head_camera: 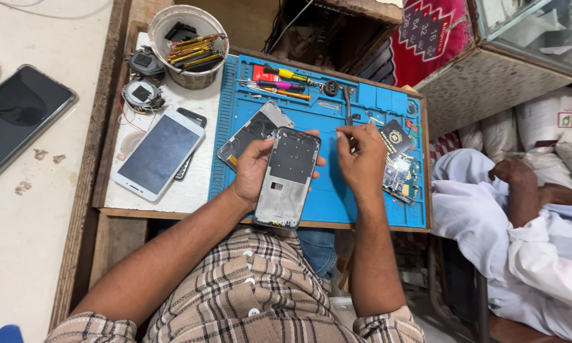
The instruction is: The person disassembles a mobile phone, removes the back cover, and manipulates internal components using a small screwdriver and a toothbrush. They repeatedly adjust parts inside the phone chassis and occasionally brush the interior surfaces.
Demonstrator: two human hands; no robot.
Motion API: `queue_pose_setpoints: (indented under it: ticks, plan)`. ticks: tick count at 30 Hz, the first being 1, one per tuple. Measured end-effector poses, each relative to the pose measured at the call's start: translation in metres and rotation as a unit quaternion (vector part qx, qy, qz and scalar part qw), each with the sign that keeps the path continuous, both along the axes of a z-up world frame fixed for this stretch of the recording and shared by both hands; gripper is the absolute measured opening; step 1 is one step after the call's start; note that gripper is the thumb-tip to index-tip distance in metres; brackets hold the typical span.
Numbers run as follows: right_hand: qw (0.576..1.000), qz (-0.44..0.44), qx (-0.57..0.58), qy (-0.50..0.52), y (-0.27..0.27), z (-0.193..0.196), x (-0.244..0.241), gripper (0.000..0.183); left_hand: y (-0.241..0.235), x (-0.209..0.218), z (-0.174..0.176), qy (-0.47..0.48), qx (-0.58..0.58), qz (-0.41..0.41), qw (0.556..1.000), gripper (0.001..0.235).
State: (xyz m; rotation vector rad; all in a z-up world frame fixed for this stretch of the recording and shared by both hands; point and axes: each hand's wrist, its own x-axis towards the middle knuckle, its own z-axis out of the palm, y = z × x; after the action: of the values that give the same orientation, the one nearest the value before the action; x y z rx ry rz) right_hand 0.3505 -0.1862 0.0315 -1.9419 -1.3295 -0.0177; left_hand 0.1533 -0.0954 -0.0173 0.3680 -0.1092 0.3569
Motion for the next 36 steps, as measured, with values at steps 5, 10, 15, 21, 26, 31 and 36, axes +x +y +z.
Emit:
queue_pose_setpoints:
  ticks: [5, 10, 15, 21, 26, 31, 36]
  plan:
    - [0.995, -0.052, 0.090, -0.007, -0.021, 0.011, 0.042, 0.011, 0.001, 0.001, 0.000, 0.016, 0.014, 0.029, 0.999, 0.075]
    - [0.988, -0.092, 0.099, -0.073, -0.093, 0.003, 0.086, 0.013, 0.002, 0.004, -0.002, 0.045, 0.033, 0.045, 0.997, 0.078]
    - [0.982, -0.162, 0.001, -0.098, -0.168, -0.007, 0.117, 0.018, 0.005, 0.009, -0.015, 0.063, 0.058, 0.054, 0.995, 0.077]
    - [0.988, -0.137, -0.003, -0.064, -0.200, -0.024, 0.162, 0.013, 0.004, 0.007, -0.001, 0.102, 0.101, 0.077, 0.987, 0.078]
    - [0.942, -0.156, 0.036, 0.294, -0.218, -0.054, 0.191, 0.010, 0.001, 0.005, 0.008, 0.139, 0.103, 0.086, 0.981, 0.080]
    - [0.911, -0.181, 0.093, 0.359, -0.224, -0.065, 0.203, 0.012, 0.000, 0.005, 0.009, 0.145, 0.106, 0.085, 0.980, 0.080]
    - [0.911, -0.201, 0.087, 0.350, -0.217, -0.067, 0.193, 0.014, 0.000, 0.005, 0.011, 0.152, 0.098, 0.087, 0.980, 0.080]
